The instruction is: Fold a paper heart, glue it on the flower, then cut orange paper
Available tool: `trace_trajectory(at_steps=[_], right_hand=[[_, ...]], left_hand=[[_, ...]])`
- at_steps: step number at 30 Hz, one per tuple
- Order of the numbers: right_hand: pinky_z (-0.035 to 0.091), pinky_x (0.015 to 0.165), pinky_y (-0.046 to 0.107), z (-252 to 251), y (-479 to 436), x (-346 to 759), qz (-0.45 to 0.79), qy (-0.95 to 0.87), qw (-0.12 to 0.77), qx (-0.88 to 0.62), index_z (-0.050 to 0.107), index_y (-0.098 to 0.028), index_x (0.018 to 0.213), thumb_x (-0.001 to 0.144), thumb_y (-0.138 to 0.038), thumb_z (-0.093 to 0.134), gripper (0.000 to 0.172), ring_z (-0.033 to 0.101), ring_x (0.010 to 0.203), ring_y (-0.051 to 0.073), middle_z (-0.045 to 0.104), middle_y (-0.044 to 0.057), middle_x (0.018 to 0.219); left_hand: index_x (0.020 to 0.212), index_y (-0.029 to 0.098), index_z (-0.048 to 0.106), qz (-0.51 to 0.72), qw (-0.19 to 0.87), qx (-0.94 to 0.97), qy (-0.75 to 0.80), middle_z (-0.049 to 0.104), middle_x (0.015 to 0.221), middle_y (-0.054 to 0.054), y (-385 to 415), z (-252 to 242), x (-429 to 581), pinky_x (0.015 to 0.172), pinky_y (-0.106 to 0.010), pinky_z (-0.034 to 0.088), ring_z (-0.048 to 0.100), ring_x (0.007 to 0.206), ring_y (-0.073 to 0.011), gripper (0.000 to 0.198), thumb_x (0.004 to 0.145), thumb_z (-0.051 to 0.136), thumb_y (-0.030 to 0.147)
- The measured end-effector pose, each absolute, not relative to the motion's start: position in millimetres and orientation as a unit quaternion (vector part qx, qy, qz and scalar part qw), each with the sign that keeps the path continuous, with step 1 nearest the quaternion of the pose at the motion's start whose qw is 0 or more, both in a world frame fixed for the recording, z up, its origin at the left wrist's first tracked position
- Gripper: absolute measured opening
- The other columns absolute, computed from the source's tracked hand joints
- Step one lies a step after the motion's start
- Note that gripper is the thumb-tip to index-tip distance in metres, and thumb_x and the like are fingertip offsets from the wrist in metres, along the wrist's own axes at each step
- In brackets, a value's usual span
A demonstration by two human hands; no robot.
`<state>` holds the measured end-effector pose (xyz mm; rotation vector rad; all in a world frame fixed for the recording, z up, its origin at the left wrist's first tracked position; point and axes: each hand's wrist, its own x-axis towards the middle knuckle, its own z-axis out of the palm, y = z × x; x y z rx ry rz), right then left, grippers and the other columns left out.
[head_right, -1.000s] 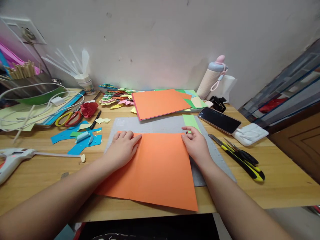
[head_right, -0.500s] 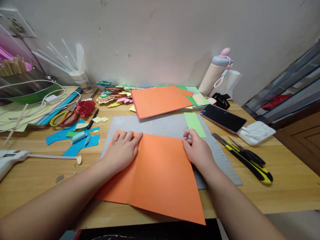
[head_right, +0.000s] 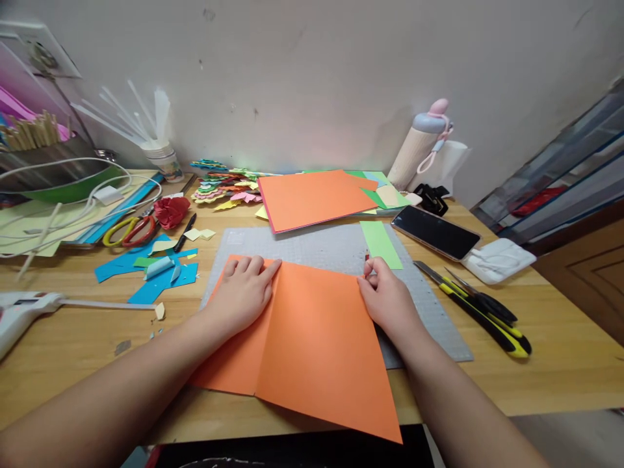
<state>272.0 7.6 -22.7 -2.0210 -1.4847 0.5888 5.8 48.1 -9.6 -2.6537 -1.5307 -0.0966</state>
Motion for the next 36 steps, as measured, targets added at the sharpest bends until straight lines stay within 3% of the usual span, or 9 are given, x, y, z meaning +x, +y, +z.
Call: trace_trajectory(at_steps=[8, 23, 29, 36], right_hand=[[0.031, 0.048, 0.026, -20.1, 5.4, 271.0, 0.194, -0.549, 0.268, -0.768, 0.038, -0.026, 0.079, 0.079, -0.034, 0.051, 0.015, 0.044, 0.045, 0.014, 0.048, -0.007, 0.051], [0.029, 0.044, 0.026, -24.5, 1.8, 274.2, 0.236, -0.537, 0.339, -0.736, 0.039, -0.025, 0.078, 0.076, -0.038, 0.055, 0.021, 0.044, 0.041, 0.014, 0.052, -0.007, 0.047], [0.027, 0.040, 0.024, -21.1, 1.1, 273.1, 0.322, -0.481, 0.408, -0.706, 0.039, -0.026, 0.078, 0.073, -0.043, 0.062, 0.029, 0.042, 0.037, 0.013, 0.050, -0.008, 0.046], [0.036, 0.041, 0.022, -14.6, -24.3, 266.7, 0.488, -0.364, 0.472, -0.637, 0.036, -0.028, 0.086, 0.071, -0.044, 0.069, 0.039, 0.054, 0.045, 0.016, 0.059, -0.007, 0.054]], left_hand=[[0.133, 0.021, 0.044, -0.036, 0.045, -0.865, -0.499, 0.055, 0.109, -0.011, 46.7, -11.0, 5.1, 0.091, -0.045, 0.031, 0.046, 0.103, -0.0284, 0.044, 0.091, 0.031, 0.019], [0.135, 0.022, 0.044, -0.036, 0.041, -0.862, -0.504, 0.055, 0.111, -0.012, 45.8, -13.6, 3.6, 0.091, -0.045, 0.030, 0.046, 0.105, -0.0290, 0.045, 0.091, 0.032, 0.021], [0.134, 0.021, 0.045, -0.035, 0.041, -0.861, -0.506, 0.055, 0.110, -0.012, 47.0, -14.1, 4.5, 0.090, -0.044, 0.031, 0.046, 0.105, -0.0288, 0.045, 0.091, 0.031, 0.021], [0.134, 0.022, 0.045, -0.043, 0.041, -0.854, -0.517, 0.056, 0.110, -0.011, 45.2, -12.0, 4.5, 0.090, -0.044, 0.033, 0.048, 0.104, -0.0280, 0.044, 0.092, 0.033, 0.024]])
